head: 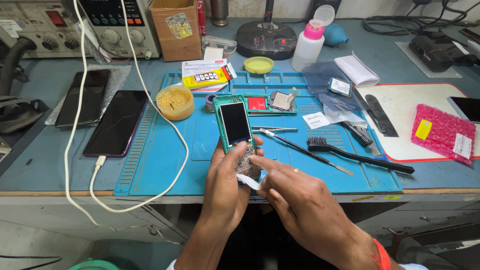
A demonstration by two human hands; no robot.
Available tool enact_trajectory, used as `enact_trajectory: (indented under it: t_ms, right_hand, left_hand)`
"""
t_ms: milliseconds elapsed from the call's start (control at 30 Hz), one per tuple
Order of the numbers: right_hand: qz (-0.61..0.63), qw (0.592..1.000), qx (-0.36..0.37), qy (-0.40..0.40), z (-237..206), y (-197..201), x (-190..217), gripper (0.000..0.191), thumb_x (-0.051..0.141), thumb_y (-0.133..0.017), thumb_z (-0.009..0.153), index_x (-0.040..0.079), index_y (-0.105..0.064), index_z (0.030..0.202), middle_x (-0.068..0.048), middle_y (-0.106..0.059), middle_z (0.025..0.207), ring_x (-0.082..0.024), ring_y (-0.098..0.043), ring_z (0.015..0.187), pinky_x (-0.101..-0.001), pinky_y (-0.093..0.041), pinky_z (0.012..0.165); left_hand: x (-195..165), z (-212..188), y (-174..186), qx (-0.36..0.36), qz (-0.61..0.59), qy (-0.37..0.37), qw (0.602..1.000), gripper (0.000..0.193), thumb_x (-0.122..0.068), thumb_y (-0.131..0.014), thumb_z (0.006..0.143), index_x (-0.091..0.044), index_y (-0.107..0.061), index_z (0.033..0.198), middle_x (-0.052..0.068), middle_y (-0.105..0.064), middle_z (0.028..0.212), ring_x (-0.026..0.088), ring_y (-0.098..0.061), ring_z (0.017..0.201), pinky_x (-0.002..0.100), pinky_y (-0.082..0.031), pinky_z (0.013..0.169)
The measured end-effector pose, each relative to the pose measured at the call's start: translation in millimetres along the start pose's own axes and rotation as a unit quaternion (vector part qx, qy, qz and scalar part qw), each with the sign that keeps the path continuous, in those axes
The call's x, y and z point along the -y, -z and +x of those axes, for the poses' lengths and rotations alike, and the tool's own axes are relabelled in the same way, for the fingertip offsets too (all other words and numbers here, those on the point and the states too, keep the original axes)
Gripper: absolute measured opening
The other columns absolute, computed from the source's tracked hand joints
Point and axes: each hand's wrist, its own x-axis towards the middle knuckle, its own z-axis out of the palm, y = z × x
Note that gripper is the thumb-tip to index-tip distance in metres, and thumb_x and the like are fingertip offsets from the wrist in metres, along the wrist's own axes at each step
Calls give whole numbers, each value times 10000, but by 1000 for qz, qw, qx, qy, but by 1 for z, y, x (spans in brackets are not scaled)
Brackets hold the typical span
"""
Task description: The person repairs a disassembled keypad mobile phone at a workbench. They clean the phone's internal board and keypad with a brush, apply liquid from a bottle, peel a protective film from a component, and press the keypad and circuit board back into the green phone housing, aligning the screen.
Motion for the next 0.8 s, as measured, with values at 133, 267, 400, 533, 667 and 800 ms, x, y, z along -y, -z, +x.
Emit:
enact_trajectory:
  t_ms: [133,267,400,533,667,800]
  right_hand:
    - [-15,996,-28,87,-3,2,0,77,-14,-581,907,17,-573,977,-236,-591,1407,-446,-624,1206,-444,-551,903]
    - [86,990,18,-115,-4,1,-2,225,20,-615,946,36,-626,1170,-128,-724,1381,-270,-774,973,-330,-634,787]
    - [108,992,-7,-63,-4,3,-5,119,39,-622,971,26,-578,1082,-144,-700,1383,-268,-739,1100,-317,-636,811]
    - [181,979,-32,-83,-6,3,-11,86,77,-639,1003,31,-569,1023,-105,-740,1322,-170,-788,1017,-299,-666,783]
    - [321,920,-89,-205,-7,4,-27,92,77,-663,956,3,-611,968,-119,-742,1130,-124,-704,938,-310,-639,802]
    - [351,893,-110,-259,-11,8,-44,135,83,-727,914,-6,-627,931,-104,-737,883,-115,-721,792,-279,-617,730]
  left_hand:
    - [1,2,2,16,-26,-4,1000,269,-165,-538,1001,-42,-555,1239,94,-669,1092,172,-636,975,353,-546,852]
    - [0,2,1,7,-13,5,1000,268,-164,-540,990,-60,-566,1236,82,-675,1084,165,-636,973,352,-539,854]
    - [0,2,2,7,-19,12,1000,265,-168,-545,985,-62,-565,1227,71,-674,1082,154,-638,991,361,-541,876]
    - [0,4,5,18,-16,-2,1000,273,-158,-555,976,-48,-571,1226,88,-680,1092,172,-643,998,372,-541,882]
    - [0,3,3,16,-19,4,1000,277,-131,-578,961,-49,-570,1226,98,-684,1120,190,-649,1024,383,-545,901]
    - [-6,-1,-7,-8,19,10,1000,368,-91,-576,946,-2,-543,1301,127,-685,1196,230,-661,1104,399,-551,932]
